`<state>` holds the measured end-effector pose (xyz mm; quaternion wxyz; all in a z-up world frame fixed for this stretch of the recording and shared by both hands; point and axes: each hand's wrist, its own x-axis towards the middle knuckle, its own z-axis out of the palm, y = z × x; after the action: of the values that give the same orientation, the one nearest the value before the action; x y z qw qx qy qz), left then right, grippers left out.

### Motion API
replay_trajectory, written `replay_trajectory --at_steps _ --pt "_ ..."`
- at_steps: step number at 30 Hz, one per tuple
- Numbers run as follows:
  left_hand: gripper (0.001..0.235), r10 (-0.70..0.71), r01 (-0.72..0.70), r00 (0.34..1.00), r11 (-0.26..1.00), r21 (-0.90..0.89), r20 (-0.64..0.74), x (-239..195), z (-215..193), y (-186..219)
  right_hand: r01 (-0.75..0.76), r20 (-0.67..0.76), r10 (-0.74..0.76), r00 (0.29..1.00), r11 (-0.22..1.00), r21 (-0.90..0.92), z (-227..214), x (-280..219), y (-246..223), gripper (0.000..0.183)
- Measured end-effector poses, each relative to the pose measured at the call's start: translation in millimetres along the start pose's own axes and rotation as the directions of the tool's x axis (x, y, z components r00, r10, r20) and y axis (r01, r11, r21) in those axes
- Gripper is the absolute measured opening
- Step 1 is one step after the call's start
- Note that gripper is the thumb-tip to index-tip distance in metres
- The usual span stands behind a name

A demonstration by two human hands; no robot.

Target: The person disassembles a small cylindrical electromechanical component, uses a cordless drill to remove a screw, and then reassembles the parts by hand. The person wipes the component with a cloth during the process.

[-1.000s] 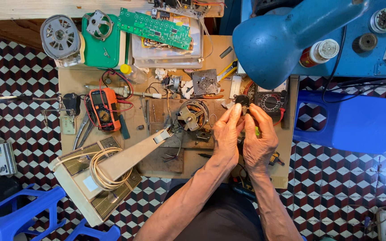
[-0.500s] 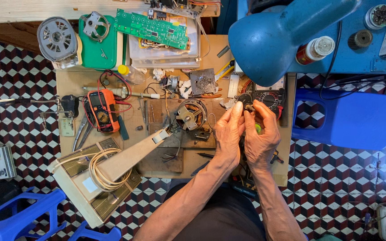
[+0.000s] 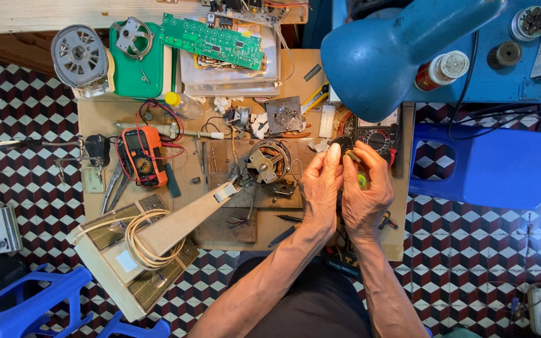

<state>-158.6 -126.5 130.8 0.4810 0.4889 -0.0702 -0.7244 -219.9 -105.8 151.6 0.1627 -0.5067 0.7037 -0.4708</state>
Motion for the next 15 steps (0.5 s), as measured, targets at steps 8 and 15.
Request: replay_trajectory --at_steps 8,15 --pt "0.031 0.006 -0.005 0.999 0.999 -0.037 0.038 -6 0 -4 0.02 -0.012 -0.02 1.0 0.999 -0.037 -4 -4 -6 0.02" --pt "0.031 0.026 -0.026 1.0 0.999 0.034 0.005 -14 -6 -5 0.018 -0.01 -0.018 1.0 0.999 -0.031 -2 -8 -7 0.017"
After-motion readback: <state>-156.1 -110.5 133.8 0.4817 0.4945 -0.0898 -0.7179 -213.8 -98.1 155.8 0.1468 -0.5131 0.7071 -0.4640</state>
